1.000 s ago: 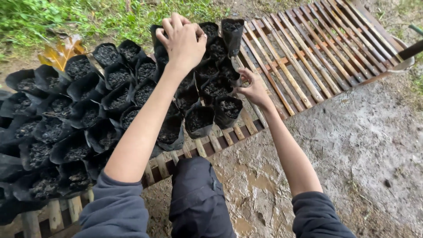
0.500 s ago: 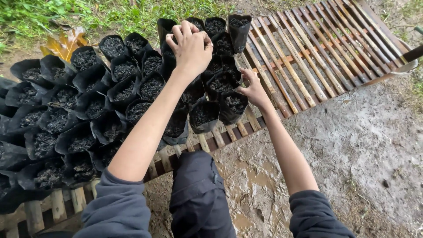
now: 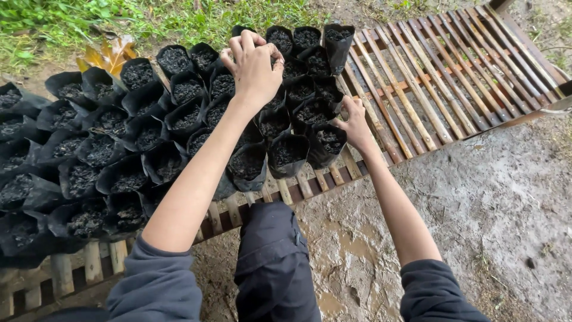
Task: Arranging soil-filled black polybags from a pile on the ground onto a wooden slatted rack in organized rows.
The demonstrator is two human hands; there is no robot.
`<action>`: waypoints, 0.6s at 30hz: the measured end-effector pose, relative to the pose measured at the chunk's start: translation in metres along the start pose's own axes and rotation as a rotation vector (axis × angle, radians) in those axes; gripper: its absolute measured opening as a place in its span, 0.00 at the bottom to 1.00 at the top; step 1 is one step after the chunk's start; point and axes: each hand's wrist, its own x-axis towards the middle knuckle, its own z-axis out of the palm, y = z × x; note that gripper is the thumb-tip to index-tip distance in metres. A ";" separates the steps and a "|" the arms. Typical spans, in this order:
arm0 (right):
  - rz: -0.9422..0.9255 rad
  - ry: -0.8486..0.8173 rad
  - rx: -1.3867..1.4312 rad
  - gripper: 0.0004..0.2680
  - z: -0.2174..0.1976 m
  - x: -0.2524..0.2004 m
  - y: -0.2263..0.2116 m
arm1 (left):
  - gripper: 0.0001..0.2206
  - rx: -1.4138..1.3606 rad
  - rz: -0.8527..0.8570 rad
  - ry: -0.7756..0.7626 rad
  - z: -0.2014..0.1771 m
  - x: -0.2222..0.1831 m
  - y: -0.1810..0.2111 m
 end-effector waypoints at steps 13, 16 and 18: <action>-0.055 -0.006 0.075 0.19 0.000 -0.003 -0.017 | 0.02 0.006 0.019 0.017 -0.024 -0.020 0.002; -0.127 0.015 0.041 0.23 0.004 0.002 0.000 | 0.02 -0.008 0.029 0.034 -0.031 -0.023 0.002; -0.175 0.045 0.020 0.18 0.008 0.005 0.006 | 0.02 -0.013 0.038 0.057 -0.039 -0.022 -0.003</action>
